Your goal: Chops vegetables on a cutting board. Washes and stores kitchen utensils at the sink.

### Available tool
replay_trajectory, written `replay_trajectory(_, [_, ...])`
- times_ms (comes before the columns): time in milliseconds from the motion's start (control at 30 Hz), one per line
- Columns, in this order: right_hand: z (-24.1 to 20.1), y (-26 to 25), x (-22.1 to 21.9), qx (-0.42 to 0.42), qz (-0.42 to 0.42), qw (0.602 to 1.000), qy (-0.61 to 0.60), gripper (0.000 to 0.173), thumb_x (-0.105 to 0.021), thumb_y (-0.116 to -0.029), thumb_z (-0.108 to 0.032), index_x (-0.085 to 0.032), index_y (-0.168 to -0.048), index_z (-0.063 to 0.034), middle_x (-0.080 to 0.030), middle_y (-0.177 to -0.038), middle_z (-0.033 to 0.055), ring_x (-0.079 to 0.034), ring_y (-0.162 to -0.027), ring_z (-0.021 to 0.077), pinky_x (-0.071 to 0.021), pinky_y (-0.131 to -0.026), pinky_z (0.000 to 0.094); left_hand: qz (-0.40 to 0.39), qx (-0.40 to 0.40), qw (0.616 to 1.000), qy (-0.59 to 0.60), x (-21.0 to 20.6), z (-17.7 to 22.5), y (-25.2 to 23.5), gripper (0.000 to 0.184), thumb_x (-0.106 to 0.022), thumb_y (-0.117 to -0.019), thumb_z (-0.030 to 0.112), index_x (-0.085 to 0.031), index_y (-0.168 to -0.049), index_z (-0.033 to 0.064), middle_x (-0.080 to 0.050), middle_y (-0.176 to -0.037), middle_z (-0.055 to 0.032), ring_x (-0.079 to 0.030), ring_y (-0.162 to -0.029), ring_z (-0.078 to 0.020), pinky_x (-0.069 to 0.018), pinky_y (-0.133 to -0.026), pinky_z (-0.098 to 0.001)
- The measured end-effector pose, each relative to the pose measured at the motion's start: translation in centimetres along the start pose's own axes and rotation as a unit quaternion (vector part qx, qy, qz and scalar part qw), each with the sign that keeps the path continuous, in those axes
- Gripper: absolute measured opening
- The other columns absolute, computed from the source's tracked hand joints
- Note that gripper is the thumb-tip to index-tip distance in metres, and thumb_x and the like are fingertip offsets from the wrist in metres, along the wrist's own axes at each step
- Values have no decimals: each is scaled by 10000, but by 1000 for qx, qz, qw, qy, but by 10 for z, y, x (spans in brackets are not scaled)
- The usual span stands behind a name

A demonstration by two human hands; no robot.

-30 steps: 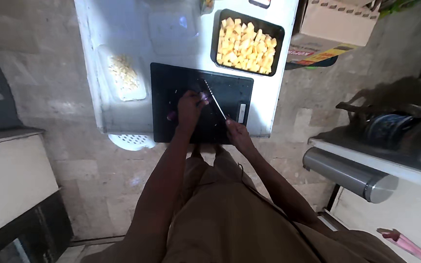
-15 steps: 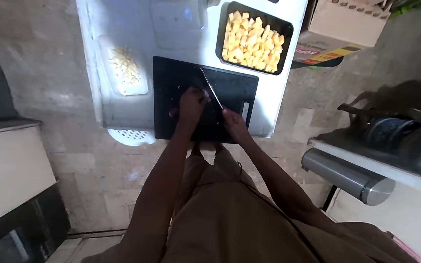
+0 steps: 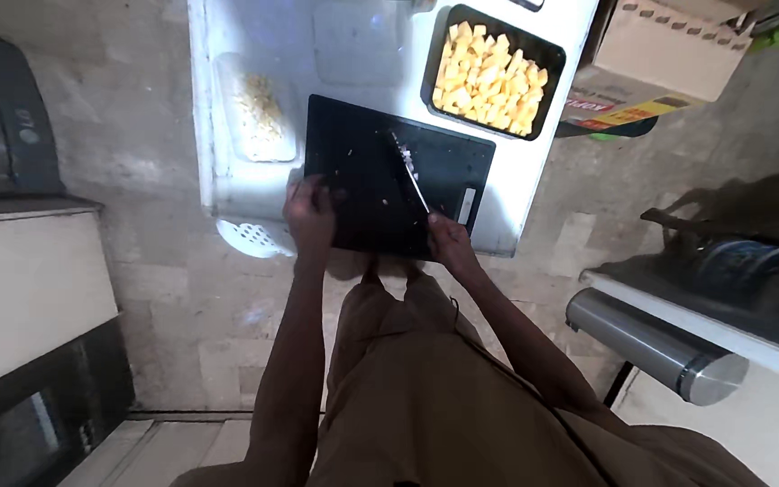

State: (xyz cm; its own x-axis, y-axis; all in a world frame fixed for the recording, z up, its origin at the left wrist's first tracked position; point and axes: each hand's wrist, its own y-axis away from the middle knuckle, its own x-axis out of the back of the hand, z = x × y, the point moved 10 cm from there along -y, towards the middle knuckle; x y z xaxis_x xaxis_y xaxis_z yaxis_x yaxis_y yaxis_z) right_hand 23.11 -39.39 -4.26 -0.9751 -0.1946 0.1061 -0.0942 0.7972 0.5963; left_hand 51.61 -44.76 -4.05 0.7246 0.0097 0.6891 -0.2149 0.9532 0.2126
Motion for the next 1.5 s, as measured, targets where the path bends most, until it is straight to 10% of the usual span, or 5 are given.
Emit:
replay_trajectory(400, [8,4,-17,-21,-10,999,-29,436,-432,-1100,-385,-627,-1387,-122,-505,-676,-10,-418,-523,103,-399,-487,296,-120,71,990,4,-68,25,-15,383,-644,-993,327,-689,-1260,56,-720,-1152,-146,-692,-1070,-276,-535,-989,-482])
replay_trajectory(1500, [-3,-22,-33,-3,31,999,31,442,-404,-1110,-387,-618,-1426,-164,-509,-668,4,-419,-524,123,-415,-505,319,-171,181,961,118,-88,11,-36,350,-754,-913,324,-733,-1194,117,-752,-1100,-87,-745,-945,-212,-618,-881,-456])
